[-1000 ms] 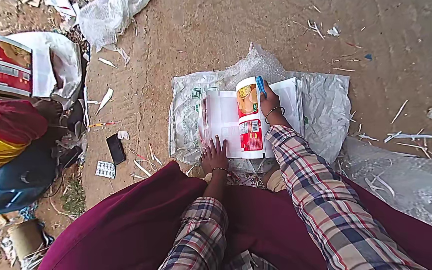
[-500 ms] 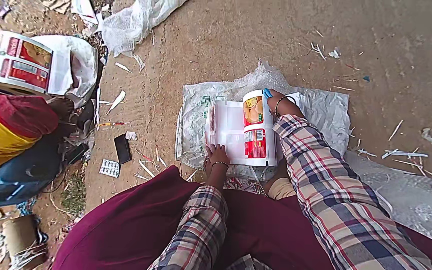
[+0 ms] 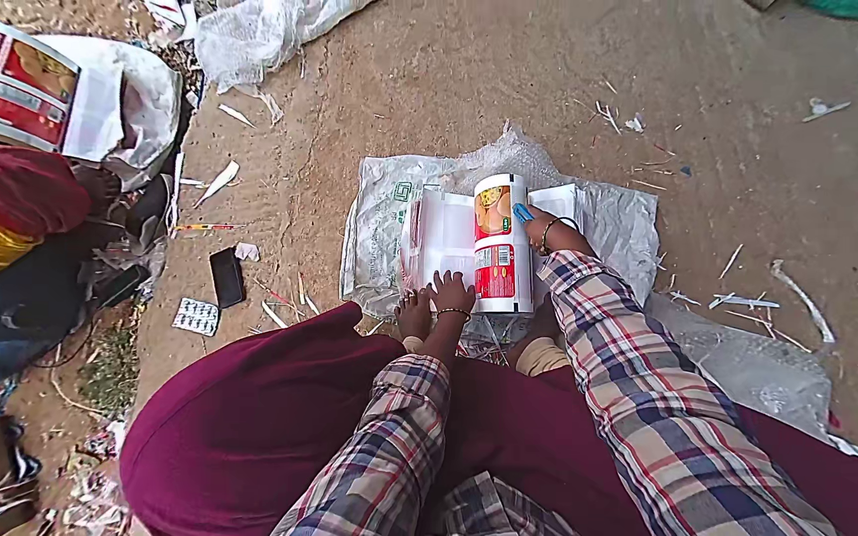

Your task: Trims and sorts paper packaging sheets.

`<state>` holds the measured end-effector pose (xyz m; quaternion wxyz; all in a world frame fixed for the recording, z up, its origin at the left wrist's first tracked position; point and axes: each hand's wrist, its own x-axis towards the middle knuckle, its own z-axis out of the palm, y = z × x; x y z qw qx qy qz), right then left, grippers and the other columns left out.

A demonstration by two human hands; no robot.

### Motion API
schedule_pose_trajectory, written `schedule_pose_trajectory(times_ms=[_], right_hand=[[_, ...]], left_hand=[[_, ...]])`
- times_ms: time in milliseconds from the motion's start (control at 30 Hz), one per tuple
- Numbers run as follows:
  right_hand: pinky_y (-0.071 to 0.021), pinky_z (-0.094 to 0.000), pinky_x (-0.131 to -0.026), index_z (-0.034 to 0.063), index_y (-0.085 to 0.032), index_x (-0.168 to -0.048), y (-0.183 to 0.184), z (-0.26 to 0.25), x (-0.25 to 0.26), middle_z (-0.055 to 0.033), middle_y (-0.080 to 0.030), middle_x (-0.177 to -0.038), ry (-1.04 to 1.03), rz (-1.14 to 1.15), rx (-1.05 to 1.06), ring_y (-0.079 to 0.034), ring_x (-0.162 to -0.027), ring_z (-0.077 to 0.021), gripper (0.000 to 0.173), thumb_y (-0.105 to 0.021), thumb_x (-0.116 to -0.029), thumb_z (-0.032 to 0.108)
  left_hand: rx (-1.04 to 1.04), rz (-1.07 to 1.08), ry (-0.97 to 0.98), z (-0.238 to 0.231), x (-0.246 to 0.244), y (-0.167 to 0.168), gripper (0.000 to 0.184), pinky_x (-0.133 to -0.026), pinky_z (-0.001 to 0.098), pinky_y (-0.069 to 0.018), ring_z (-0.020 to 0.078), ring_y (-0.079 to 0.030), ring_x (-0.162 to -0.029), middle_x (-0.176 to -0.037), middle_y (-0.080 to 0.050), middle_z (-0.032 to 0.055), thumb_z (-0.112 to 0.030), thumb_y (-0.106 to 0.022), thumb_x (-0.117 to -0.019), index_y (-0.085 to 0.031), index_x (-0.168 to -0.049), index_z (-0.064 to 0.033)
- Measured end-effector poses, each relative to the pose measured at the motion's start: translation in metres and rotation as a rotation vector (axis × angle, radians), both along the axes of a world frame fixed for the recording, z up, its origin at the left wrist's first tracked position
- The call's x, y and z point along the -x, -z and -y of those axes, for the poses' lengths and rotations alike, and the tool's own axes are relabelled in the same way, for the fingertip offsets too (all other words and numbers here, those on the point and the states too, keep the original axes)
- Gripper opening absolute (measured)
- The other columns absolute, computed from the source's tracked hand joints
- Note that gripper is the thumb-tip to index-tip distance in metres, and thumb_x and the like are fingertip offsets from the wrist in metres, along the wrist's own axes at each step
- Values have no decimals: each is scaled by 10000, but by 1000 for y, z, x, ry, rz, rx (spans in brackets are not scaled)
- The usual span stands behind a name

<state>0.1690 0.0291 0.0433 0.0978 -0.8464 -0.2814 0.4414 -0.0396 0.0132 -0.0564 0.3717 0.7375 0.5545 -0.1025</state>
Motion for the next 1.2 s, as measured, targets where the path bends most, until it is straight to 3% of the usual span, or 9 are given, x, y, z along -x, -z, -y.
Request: schedule_pose_trajectory(times_ms=[133, 300, 467, 633, 800, 933, 1000, 1100, 1200], right_hand=[[-485, -488, -752, 259, -137, -1673, 1, 20, 14, -259, -561, -1287, 0, 16, 28, -564, -882, -311, 651, -384, -1084, 132], [-494, -504, -780, 210, -126, -1676, -8, 48, 35, -275, -560, -1303, -53, 54, 70, -584, -904, -331, 638, -384, -1095, 153], [-457, -628, -990, 141, -257, -1644, -14, 75, 53, -293, -517, -1461, -117, 87, 64, -577, -1247, -444, 596, -441, -1076, 134], [-470, -604, -936, 141, -251, -1645, -14, 104, 70, -303, -545, -1404, -131, 82, 85, -609, -1137, -426, 589, -432, -1084, 144], [-480, -608, -855, 168, -277, -1639, -11, 156, 92, -304, -557, -1361, -141, 49, 104, -610, -1051, -426, 627, -483, -1048, 129], [-464, -678, -980, -71, -537, -1380, 58, 231, 120, -398, -603, -1209, -32, 345, -177, -616, -1112, -534, 659, -787, -831, 193], [-492, -561, -928, 41, -442, -1540, 5, 220, 111, -308, -614, -1263, -22, 120, -20, -635, -1051, -410, 513, -546, -1047, 136], [-455, -424, -588, 327, -228, -1657, -46, 207, 99, -200, -600, -1023, 234, -17, -172, -518, -660, -253, 559, -357, -1122, 229], [-489, -415, -597, 283, -111, -1677, -63, 189, 81, -214, -626, -1012, 402, 3, -358, -557, -655, -253, 593, -358, -1138, 293]], left_hand=[[237, 340, -60, 8, -7, 3, 459, -1119, 600, -427, 401, -584, -1319, -1421, -599, 237, -232, -503, -1085, -483, -1490, -15], [322, 359, -164, 29, 13, 4, 416, -1111, 564, -432, 377, -608, -1287, -1360, -642, 230, -186, -472, -1096, -515, -1480, -32], [314, 255, -236, 39, 40, -1, 388, -1143, 546, -398, 364, -557, -1350, -1392, -621, 228, -216, -468, -1101, -582, -1419, -25], [165, 28, -160, 46, 61, -53, 347, -1180, 563, -277, 282, -521, -1390, -1403, -649, 94, -304, -507, -1073, -688, -1343, -182], [228, 206, -190, 48, 58, -28, 386, -1149, 550, -391, 350, -557, -1354, -1388, -633, 204, -254, -447, -1104, -634, -1365, -42], [220, 278, -218, 53, 58, -19, 397, -1125, 560, -416, 363, -589, -1306, -1338, -654, 220, -264, -431, -1110, -634, -1348, -21], [206, 349, -271, 45, 45, -25, 395, -1114, 563, -424, 367, -608, -1281, -1314, -669, 218, -264, -431, -1112, -634, -1349, -23], [236, 386, -294, 61, 41, -24, 376, -1109, 571, -424, 367, -610, -1273, -1311, -670, 215, -251, -459, -1104, -630, -1347, -21], [173, 389, -149, 66, 22, -27, 402, -1109, 586, -434, 389, -590, -1302, -1375, -626, 230, -243, -566, -1062, -594, -1391, -13]])
